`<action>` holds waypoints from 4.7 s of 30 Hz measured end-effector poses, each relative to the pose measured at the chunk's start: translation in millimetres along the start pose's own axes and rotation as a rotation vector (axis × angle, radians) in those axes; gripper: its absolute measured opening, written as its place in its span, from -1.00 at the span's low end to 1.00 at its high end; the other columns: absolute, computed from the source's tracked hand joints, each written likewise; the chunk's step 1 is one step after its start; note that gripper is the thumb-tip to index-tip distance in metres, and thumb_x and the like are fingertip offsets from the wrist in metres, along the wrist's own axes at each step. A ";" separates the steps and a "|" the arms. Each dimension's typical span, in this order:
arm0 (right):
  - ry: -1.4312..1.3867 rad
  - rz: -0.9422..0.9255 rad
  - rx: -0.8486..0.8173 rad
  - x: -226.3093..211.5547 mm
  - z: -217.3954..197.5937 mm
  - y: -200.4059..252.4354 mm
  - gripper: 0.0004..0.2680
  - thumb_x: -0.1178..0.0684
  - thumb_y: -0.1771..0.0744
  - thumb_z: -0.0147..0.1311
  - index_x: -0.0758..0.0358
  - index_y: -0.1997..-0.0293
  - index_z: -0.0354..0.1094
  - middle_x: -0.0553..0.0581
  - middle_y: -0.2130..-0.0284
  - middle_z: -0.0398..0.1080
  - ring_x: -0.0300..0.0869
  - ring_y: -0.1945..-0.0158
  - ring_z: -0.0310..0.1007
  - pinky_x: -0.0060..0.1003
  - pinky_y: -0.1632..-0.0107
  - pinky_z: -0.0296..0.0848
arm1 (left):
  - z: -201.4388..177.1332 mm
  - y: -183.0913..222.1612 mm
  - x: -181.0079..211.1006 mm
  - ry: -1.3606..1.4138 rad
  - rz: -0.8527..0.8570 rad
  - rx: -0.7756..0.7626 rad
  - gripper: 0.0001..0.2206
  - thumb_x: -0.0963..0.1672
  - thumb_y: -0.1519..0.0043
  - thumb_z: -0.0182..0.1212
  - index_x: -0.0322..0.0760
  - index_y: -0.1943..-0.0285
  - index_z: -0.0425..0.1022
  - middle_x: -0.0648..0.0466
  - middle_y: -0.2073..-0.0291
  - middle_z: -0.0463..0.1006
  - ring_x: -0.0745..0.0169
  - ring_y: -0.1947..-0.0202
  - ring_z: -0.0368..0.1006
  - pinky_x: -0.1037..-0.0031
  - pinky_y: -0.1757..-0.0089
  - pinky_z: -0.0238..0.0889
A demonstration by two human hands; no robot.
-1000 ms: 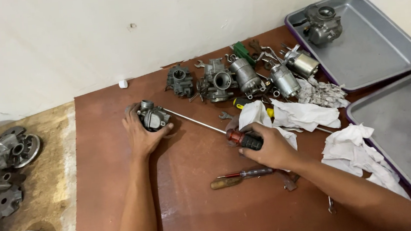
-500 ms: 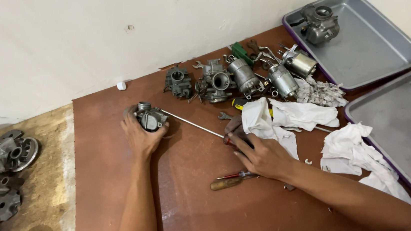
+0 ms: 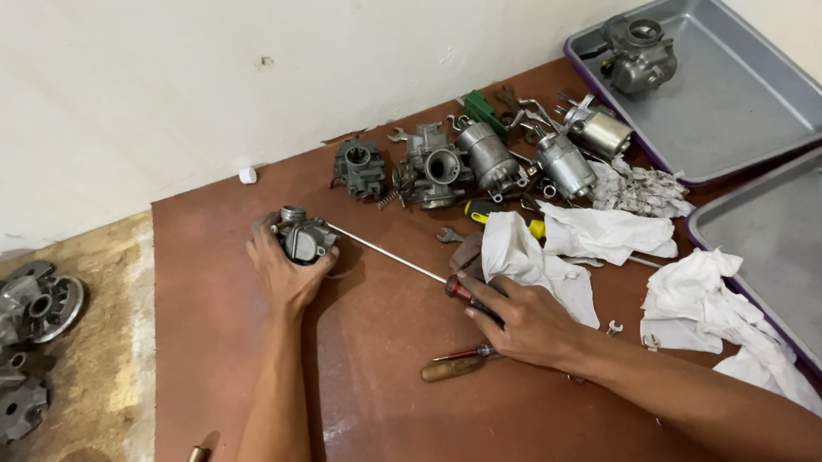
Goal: The recorder is disassembling and assembling motorcycle carburetor components on a workbench.
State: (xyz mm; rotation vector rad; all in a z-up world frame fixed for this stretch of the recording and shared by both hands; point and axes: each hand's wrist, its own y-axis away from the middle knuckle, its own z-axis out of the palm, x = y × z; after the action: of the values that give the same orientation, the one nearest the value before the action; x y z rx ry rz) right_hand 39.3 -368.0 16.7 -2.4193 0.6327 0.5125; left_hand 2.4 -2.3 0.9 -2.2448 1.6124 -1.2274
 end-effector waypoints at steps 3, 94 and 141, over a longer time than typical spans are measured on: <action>-0.041 0.055 -0.018 0.8 1.8 1.8 -0.58 0.08 -0.31 0.21 0.23 -0.34 0.29 0.29 0.42 0.42 -0.07 0.62 0.42 -0.20 0.64 0.42 | -1.7 -0.3 3.0 0.018 0.007 -0.005 -0.20 0.05 0.16 0.52 -0.24 -0.28 0.31 -0.08 -0.14 0.40 -0.18 -0.12 0.23 0.02 -0.08 0.22; 0.375 -0.108 0.101 14.1 -60.6 118.9 -0.71 0.09 -0.24 0.31 0.46 0.03 0.49 0.14 0.02 0.49 -0.05 0.14 0.51 -0.33 0.48 0.55 | 48.7 33.1 99.2 -0.112 0.231 -0.199 -0.11 0.19 0.20 0.50 -0.43 -0.19 0.38 -0.20 -0.08 0.41 -0.22 -0.04 0.30 0.03 -0.01 0.25; 0.350 0.064 0.125 18.4 -49.9 34.9 -0.64 0.04 -0.24 0.28 0.25 -0.14 0.46 0.32 0.16 0.41 0.02 0.22 0.48 -0.13 0.32 0.55 | 30.2 30.2 89.0 0.235 0.131 -0.250 -0.05 0.08 0.32 0.59 -0.33 -0.32 0.35 -0.13 -0.15 0.47 -0.19 -0.17 0.35 0.08 -0.15 0.24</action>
State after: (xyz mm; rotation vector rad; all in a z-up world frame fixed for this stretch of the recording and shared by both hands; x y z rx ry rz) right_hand 46.0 -429.8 30.4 -2.3931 0.8629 0.0673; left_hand 9.4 -100.0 13.0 -2.1515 2.0684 -1.3655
